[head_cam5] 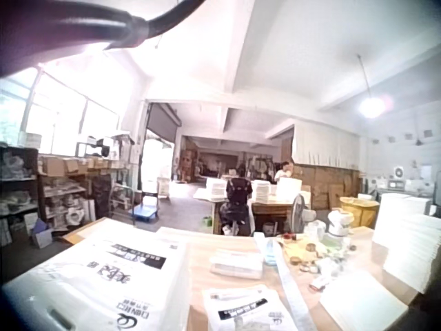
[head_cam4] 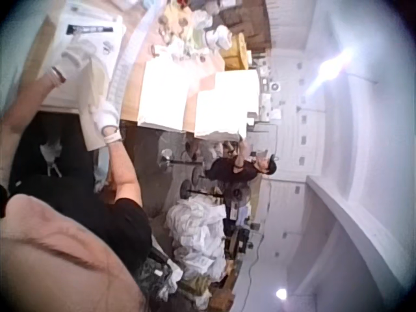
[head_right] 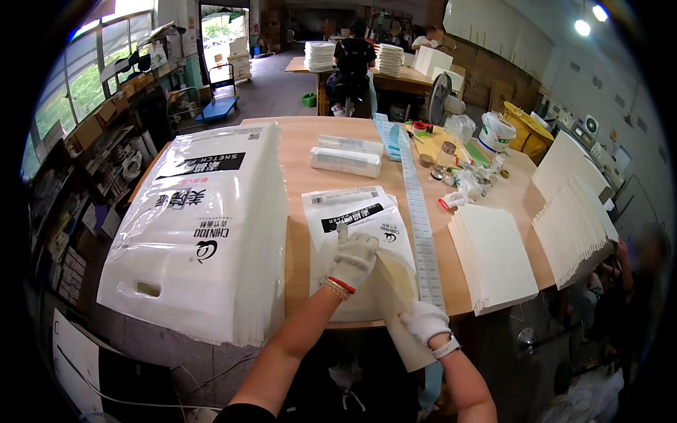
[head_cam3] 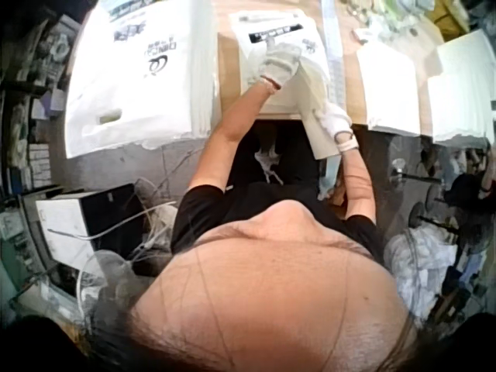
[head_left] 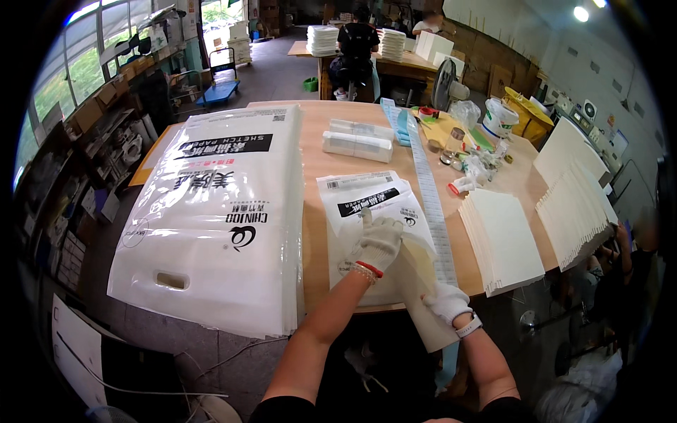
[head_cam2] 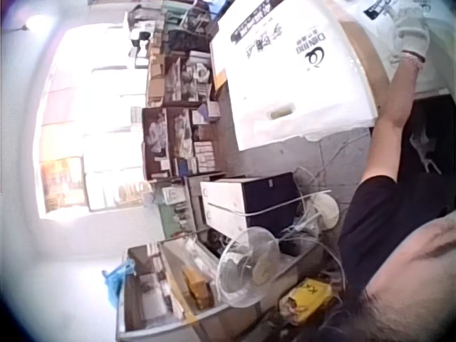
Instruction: The person packs stacks of white paper into white plastic bags labeled 'CHINJOO'. They repeatedly pick up a stack of paper, insert it into a bag, and place the filled bag on a pile on the table. The process is repetitive and performed by hand.
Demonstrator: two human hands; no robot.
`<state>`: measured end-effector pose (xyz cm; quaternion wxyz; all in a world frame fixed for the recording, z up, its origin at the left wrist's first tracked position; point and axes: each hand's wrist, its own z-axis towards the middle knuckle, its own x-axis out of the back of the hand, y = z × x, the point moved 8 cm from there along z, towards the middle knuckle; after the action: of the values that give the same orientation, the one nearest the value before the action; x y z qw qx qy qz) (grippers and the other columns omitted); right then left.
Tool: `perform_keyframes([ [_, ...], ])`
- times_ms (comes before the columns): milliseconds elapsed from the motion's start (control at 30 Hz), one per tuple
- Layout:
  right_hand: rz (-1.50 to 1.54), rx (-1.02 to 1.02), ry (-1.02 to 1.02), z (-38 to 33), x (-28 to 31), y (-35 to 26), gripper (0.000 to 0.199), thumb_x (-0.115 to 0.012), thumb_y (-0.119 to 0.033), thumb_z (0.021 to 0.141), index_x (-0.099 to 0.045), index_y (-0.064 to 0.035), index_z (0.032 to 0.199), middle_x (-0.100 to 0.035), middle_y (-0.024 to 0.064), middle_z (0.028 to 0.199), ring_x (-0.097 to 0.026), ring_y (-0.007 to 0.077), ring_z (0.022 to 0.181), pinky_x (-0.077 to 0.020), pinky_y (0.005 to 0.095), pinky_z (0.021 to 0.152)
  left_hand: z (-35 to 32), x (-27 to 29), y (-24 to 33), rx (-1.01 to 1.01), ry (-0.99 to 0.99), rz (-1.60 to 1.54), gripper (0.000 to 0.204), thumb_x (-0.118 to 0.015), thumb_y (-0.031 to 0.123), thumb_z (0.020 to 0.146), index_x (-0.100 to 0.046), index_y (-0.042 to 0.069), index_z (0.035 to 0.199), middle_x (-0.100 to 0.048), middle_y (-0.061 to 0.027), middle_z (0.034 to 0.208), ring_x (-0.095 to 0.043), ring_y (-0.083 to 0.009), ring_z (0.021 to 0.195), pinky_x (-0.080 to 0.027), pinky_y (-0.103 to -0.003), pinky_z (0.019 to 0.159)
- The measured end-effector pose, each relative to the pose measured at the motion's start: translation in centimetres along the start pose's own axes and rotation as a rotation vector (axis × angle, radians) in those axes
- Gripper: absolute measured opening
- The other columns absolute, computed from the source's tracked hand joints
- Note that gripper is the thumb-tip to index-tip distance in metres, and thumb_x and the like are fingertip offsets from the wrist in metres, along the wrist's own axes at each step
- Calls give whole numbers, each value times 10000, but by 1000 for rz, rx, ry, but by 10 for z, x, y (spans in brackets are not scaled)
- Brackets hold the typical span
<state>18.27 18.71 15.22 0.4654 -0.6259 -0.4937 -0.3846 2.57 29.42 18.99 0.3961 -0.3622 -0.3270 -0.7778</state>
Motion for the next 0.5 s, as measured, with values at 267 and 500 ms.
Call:
perform_keyframes([
  [267,-118,231,255,41,-22,-8,433,-514,-409,804,-548,-60,1059,-603,206,940,-584,378,836,-458,448,734,-5,-26,79,-45,-145,-392,168,-600,205,717,-554,103,842,-610,-104,804,-587,-276,773,-457,-388,705],
  [500,-77,287,493,63,-18,5,403,-510,-387,812,-548,-74,1063,-602,190,951,-583,363,851,-459,433,743,-68,75,102,-331,335,-571,462,-643,146,700,-490,68,1129,-504,-164,1127,-514,-349,1004,-451,-406,814],
])
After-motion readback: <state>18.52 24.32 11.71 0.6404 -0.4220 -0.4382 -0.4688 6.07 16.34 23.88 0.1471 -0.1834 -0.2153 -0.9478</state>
